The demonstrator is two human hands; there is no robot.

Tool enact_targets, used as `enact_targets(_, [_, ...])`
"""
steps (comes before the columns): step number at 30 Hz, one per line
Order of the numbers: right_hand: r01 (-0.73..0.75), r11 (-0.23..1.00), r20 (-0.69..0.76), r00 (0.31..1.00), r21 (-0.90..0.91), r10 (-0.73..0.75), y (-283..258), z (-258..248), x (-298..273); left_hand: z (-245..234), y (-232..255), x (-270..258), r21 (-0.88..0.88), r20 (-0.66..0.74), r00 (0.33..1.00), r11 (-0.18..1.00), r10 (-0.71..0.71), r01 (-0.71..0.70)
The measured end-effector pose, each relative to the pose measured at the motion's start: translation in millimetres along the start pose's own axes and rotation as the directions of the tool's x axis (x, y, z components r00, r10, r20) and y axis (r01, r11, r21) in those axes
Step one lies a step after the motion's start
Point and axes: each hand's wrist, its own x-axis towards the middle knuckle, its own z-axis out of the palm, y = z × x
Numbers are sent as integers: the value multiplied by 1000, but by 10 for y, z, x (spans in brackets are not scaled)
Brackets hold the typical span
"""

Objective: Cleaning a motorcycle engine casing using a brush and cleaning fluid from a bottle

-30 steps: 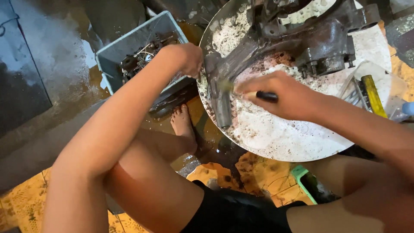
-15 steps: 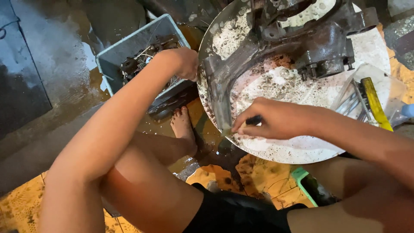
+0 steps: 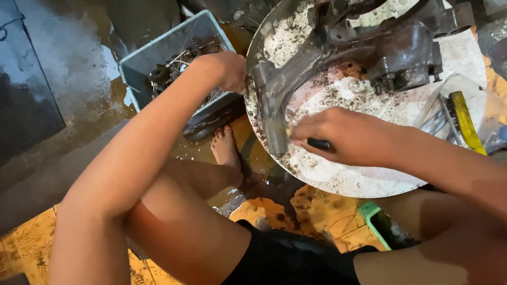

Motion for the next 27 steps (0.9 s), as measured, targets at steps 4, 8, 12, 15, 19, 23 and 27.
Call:
enact_targets(4, [-85, 977, 257, 966, 194, 33, 11, 302, -40, 32, -31, -7, -27, 4, 1000, 1000, -12, 12])
enact_targets(8, [-36, 997, 79, 996, -61, 41, 147, 230, -40, -197, 265, -320, 25, 82, 995, 998, -62, 60])
enact_targets(12, [227, 974, -343, 916, 20, -207, 267, -76, 38, -432, 452, -586, -4, 117, 983, 990, -140, 142])
enact_targets(15, [-30, 926, -181, 978, 376, 105, 41, -118, 74, -64, 113, -142, 5, -9, 999, 999, -34, 34])
enact_targets(19, [-59, 950, -278, 949, 305, 149, 383, -27, 222, -52, 47, -39, -1, -31, 999, 999, -38, 38])
enact_targets(23, [72, 965, -511, 857, 252, 69, 372, -91, 328, -41, 45, -34, -20, -76, 996, 999, -40, 39])
enact_targets(27, [-175, 868, -292, 895, 466, 337, 343, -218, 413, 168, -82, 268, -62, -59, 997, 997, -39, 36])
